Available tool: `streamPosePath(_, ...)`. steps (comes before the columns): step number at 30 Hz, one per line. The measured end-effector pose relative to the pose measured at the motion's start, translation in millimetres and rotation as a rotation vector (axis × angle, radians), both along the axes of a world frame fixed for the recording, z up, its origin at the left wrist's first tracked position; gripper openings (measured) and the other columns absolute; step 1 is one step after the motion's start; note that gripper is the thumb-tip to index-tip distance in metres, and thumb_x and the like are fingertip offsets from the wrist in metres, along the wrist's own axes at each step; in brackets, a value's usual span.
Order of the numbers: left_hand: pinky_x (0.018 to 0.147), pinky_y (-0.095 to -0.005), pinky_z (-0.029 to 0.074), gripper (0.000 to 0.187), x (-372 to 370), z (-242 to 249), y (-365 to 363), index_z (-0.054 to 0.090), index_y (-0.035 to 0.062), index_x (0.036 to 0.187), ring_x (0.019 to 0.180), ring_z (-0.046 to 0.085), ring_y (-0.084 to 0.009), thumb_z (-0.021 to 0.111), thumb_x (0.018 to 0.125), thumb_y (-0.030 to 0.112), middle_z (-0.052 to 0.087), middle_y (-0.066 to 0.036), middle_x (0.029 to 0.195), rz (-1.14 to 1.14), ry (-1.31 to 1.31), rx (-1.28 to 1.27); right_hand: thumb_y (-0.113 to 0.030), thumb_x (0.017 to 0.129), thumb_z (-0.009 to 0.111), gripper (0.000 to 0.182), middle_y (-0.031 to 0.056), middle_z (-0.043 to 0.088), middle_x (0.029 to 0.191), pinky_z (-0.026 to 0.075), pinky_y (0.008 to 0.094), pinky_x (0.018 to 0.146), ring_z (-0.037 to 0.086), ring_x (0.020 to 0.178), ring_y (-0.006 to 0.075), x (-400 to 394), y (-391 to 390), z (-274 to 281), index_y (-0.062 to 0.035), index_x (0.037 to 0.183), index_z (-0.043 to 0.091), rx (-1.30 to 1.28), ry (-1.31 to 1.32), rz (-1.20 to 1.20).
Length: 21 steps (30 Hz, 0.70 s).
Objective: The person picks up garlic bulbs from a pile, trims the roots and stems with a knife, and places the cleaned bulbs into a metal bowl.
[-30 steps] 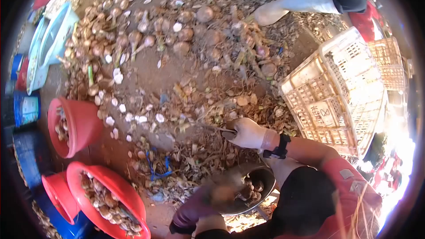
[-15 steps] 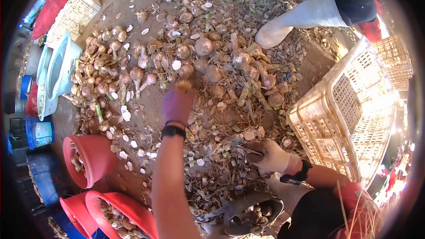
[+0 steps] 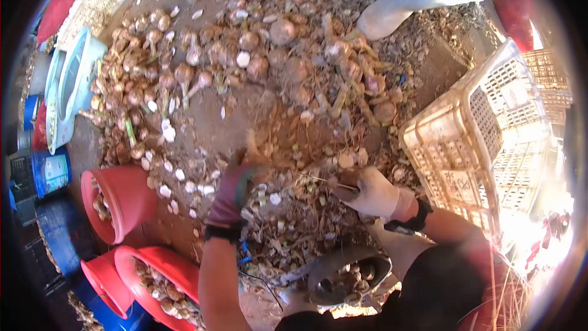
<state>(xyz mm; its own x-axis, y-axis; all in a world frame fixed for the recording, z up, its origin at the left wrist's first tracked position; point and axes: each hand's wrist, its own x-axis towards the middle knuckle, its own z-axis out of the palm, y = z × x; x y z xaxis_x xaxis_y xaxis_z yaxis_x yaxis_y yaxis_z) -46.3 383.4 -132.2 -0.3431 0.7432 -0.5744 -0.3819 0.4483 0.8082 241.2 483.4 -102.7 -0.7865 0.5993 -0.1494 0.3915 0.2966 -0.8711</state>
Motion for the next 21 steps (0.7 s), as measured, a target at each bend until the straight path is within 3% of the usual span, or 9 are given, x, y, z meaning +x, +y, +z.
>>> streamPosePath(3,0.088,-0.0314,0.051,0.044,35.3,28.9,-68.9,0.042,-0.011,0.125,0.099,0.063,-0.0233,0.055,0.087,0.008,0.06,-0.015,0.108,-0.04,-0.146,-0.07,-0.026,0.078,0.067,0.021,0.0172,0.06,0.066,0.047,0.0432,0.056,0.059,0.063,0.0367,-22.0,-3.5,23.6,-0.0056,0.079,0.064,0.055,-0.124,0.179)
streamPosePath(5,0.084,-0.0293,0.046,0.049,51.3,32.0,-106.9,0.045,-0.0029,0.126,0.099,0.056,-0.0203,0.062,0.083,0.014,0.057,-0.011,0.109,-0.397,0.344,0.205,-0.027,0.076,0.067,0.021,0.0158,0.06,0.065,0.048,0.0432,0.056,0.059,0.061,0.036,-35.9,-14.1,24.2,-0.0061,0.078,0.064,0.062,-0.099,0.22)
streamPosePath(7,0.08,-0.0277,0.048,0.047,73.8,51.6,-108.8,0.043,-0.0002,0.127,0.093,0.058,-0.0183,0.057,0.083,0.01,0.057,-0.01,0.104,-0.387,0.456,0.325,-0.026,0.076,0.065,0.02,0.0151,0.06,0.063,0.049,0.0423,0.056,0.06,0.062,0.0353,-47.8,-21.7,34.2,-0.006,0.075,0.064,0.162,-0.013,0.293)
streamPosePath(9,0.074,-0.0255,0.048,0.046,98.5,84.8,-109.1,0.044,-0.0002,0.125,0.088,0.058,-0.0162,0.054,0.081,0.007,0.056,-0.01,0.101,0.087,-0.161,0.047,-0.025,0.077,0.062,0.019,0.0167,0.061,0.065,0.049,0.0441,0.058,0.061,0.064,0.0356,-44.5,-27.8,25.1,-0.0053,0.075,0.063,0.113,-0.022,0.312)
streamPosePath(12,0.072,-0.0272,0.05,0.047,101.7,91.9,-136.0,0.045,-0.0002,0.124,0.087,0.059,-0.0184,0.055,0.078,0.002,0.056,-0.011,0.102,0.129,-0.082,0.063,-0.023,0.078,0.063,0.019,0.0193,0.061,0.071,0.05,0.0446,0.061,0.06,0.067,0.0385,-22.3,-33.4,-30.8,-0.0047,0.083,0.063,0.067,-0.359,0.213)
streamPosePath(15,0.075,-0.0291,0.051,0.056,114.1,85.2,-140.9,0.04,0.0036,0.131,0.091,0.058,-0.0188,0.057,0.077,0.001,0.056,-0.009,0.107,0.184,-0.12,0.13,-0.024,0.08,0.062,0.02,0.0197,0.061,0.072,0.05,0.0434,0.061,0.06,0.068,0.0383,-32.1,-46.7,13.3,-0.0049,0.084,0.064,0.055,-0.113,0.255)
streamPosePath(17,0.079,-0.0296,0.052,0.065,119.9,86.8,-138.1,0.033,0.007,0.139,0.094,0.056,-0.016,0.055,0.078,0.003,0.054,-0.007,0.112,0.164,-0.067,0.175,-0.025,0.081,0.063,0.021,0.0204,0.061,0.072,0.049,0.0422,0.06,0.06,0.068,0.0385,-43.1,-57.0,36.7,-0.0047,0.086,0.064,-0.008,-0.231,0.339)
streamPosePath(19,0.085,-0.03,0.05,0.076,124.1,94.8,-136.3,0.026,0.0109,0.144,0.103,0.055,-0.017,0.055,0.076,-0.002,0.051,-0.007,0.12,0.19,-0.407,0.323,-0.024,0.079,0.065,0.022,0.0212,0.06,0.072,0.048,0.041,0.059,0.059,0.067,0.0381,-47.3,-66.6,42.5,-0.0041,0.089,0.063,-0.082,-0.176,0.343)
streamPosePath(21,0.088,-0.0297,0.049,0.076,126.7,95.3,-136.0,0.027,0.01,0.144,0.106,0.054,-0.0176,0.056,0.075,-0.005,0.051,-0.008,0.122,0.192,-0.331,0.218,-0.025,0.082,0.059,0.024,0.0216,0.059,0.07,0.048,0.0458,0.064,0.06,0.069,0.0401,-49.3,-68.1,53.2,-0.0017,0.084,0.063,-0.222,-0.21,0.27)
